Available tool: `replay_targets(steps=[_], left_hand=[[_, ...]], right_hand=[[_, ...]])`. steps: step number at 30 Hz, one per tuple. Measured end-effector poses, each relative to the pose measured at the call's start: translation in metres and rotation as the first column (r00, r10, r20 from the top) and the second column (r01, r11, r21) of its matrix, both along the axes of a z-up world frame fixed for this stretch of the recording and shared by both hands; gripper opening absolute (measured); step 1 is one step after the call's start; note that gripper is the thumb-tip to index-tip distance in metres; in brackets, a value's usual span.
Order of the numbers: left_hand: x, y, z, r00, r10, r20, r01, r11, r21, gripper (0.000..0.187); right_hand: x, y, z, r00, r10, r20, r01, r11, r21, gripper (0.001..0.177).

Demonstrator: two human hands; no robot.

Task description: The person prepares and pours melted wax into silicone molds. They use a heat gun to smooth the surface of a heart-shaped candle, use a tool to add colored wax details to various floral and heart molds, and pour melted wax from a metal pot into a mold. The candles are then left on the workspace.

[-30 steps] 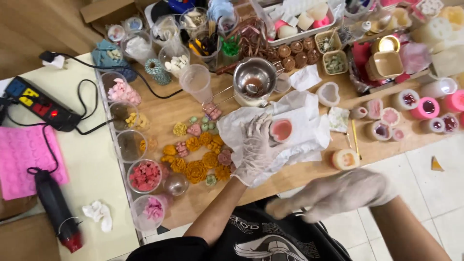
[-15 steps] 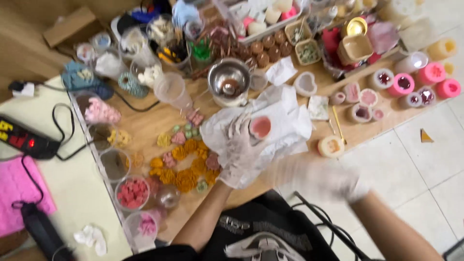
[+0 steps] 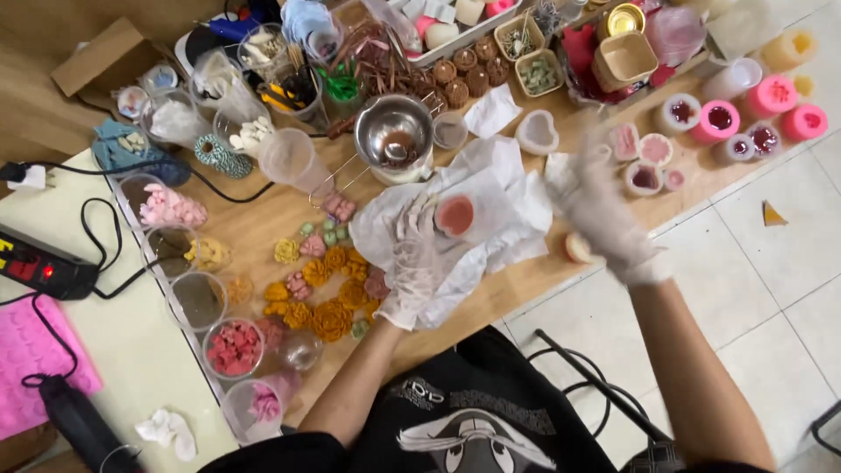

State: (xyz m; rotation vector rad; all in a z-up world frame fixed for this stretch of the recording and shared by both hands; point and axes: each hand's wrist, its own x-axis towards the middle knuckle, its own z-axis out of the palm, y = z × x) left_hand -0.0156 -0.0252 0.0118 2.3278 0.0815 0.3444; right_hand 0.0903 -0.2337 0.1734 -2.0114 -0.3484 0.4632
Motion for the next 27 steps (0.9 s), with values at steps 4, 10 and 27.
replay_targets(steps=[4,10,27], left_hand=[[0.012,0.01,0.002,0.999,-0.021,0.045,0.022,1.0,-0.022,0.09],[0.006,0.033,-0.001,0.981,-0.163,0.102,0.168,0.984,-0.05,0.07],[0.004,0.021,-0.005,0.994,-0.084,-0.064,0.082,0.996,-0.047,0.077]], right_hand=[[-0.043,0.007,-0.039,0.891,0.453,-0.006,-0.437,0.855,-0.279,0.062],[-0.047,0.036,-0.13,0.875,0.107,0.473,0.165,0.852,-0.497,0.092],[-0.015,0.016,-0.079,0.958,-0.224,0.177,0.217,0.974,0.061,0.08]])
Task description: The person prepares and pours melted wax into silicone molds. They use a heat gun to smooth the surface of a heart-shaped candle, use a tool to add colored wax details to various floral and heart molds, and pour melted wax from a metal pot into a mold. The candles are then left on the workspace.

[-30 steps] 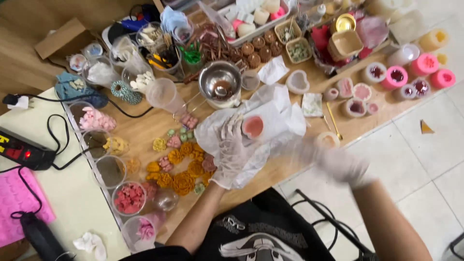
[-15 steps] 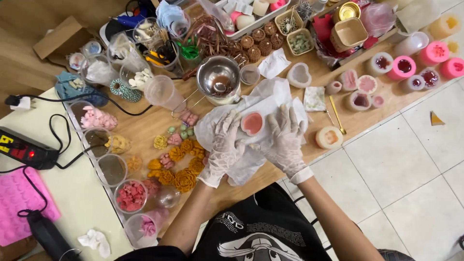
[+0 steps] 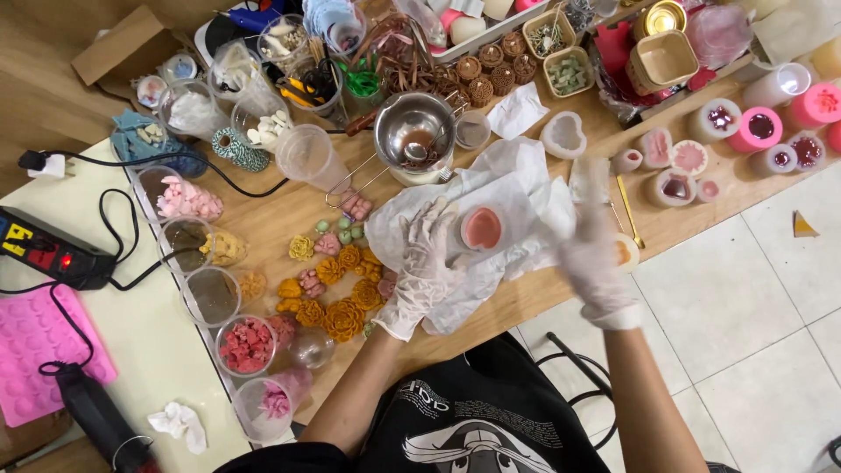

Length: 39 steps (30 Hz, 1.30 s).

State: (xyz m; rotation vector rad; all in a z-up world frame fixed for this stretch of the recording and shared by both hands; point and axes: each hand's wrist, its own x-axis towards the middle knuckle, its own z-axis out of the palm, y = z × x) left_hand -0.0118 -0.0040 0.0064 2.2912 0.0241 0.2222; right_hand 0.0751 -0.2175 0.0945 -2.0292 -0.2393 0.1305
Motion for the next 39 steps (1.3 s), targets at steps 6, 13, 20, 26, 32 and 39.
replay_targets(steps=[6,13,20,26,32,39], left_hand=[[-0.001,0.001,-0.009,1.0,-0.015,-0.001,0.015,0.998,0.059,0.089],[0.004,0.01,0.005,0.998,-0.059,0.018,0.058,0.997,0.048,0.086],[0.022,0.02,0.025,0.973,-0.22,0.064,0.216,0.974,0.065,0.091],[0.042,0.034,0.015,0.932,-0.362,0.007,0.361,0.93,0.063,0.077],[0.059,0.032,0.022,0.92,-0.39,-0.03,0.386,0.892,0.234,0.074],[0.057,0.035,0.031,0.957,-0.274,0.099,0.237,0.93,0.281,0.084]], right_hand=[[-0.017,-0.008,0.04,0.973,0.15,-0.173,-0.106,0.965,0.239,0.057],[-0.018,-0.02,0.03,0.905,0.357,-0.23,-0.323,0.93,0.175,0.037],[0.0,-0.015,0.009,0.984,0.003,0.175,0.03,0.983,-0.181,0.065],[-0.051,0.019,-0.045,0.953,0.11,0.282,0.047,0.866,-0.497,0.091],[-0.04,0.028,-0.071,0.942,0.07,0.327,0.097,0.879,-0.467,0.071],[0.001,0.014,-0.064,0.963,0.169,0.209,-0.053,0.883,-0.467,0.075]])
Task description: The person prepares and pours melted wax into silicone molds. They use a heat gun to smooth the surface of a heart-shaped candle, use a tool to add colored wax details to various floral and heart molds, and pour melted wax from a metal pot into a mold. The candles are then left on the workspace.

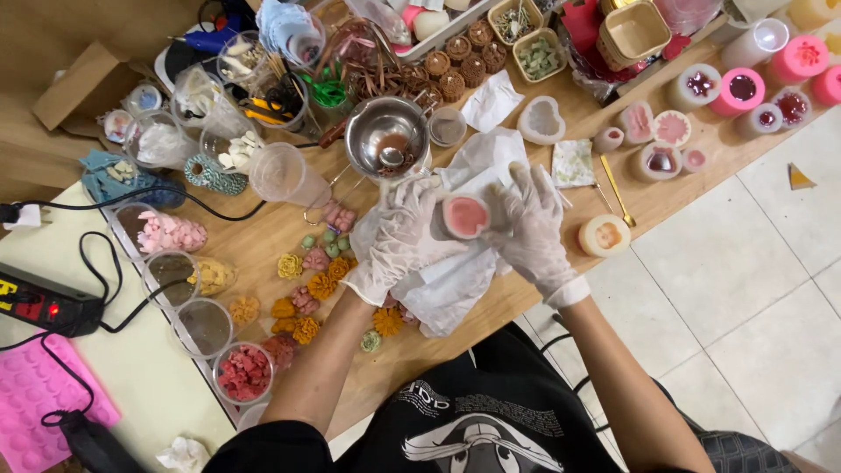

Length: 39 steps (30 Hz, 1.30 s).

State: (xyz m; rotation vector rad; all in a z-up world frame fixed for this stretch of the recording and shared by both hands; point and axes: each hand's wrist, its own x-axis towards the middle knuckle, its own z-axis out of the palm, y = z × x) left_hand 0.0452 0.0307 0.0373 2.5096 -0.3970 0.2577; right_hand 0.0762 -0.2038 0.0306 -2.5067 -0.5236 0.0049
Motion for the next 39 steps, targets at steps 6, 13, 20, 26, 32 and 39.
replay_targets(steps=[6,13,20,26,32,39], left_hand=[[-0.009,-0.002,-0.01,0.997,0.035,-0.063,-0.037,0.998,-0.044,0.099],[-0.008,-0.006,-0.022,0.995,0.091,-0.044,-0.092,0.996,-0.009,0.081],[-0.021,-0.017,-0.025,0.981,0.179,-0.075,-0.186,0.978,-0.092,0.09],[-0.025,-0.019,-0.018,0.978,0.21,-0.005,-0.21,0.976,-0.06,0.084],[-0.033,-0.037,-0.011,0.955,0.29,-0.061,-0.296,0.948,-0.121,0.082],[-0.041,-0.036,-0.031,0.956,0.294,-0.004,-0.293,0.949,-0.119,0.072]], right_hand=[[-0.017,-0.002,0.001,1.0,0.016,-0.01,-0.017,0.993,-0.113,0.081],[-0.023,0.013,-0.014,0.995,-0.039,0.093,0.04,0.999,-0.011,0.081],[-0.003,0.006,0.006,0.996,0.03,-0.086,-0.044,0.984,-0.173,0.091],[-0.001,0.005,-0.009,0.995,0.078,-0.07,-0.089,0.981,-0.172,0.086],[0.012,-0.002,-0.008,0.99,0.104,-0.094,-0.122,0.969,-0.217,0.096],[0.003,0.007,0.005,0.985,0.064,-0.158,-0.105,0.957,-0.27,0.087]])
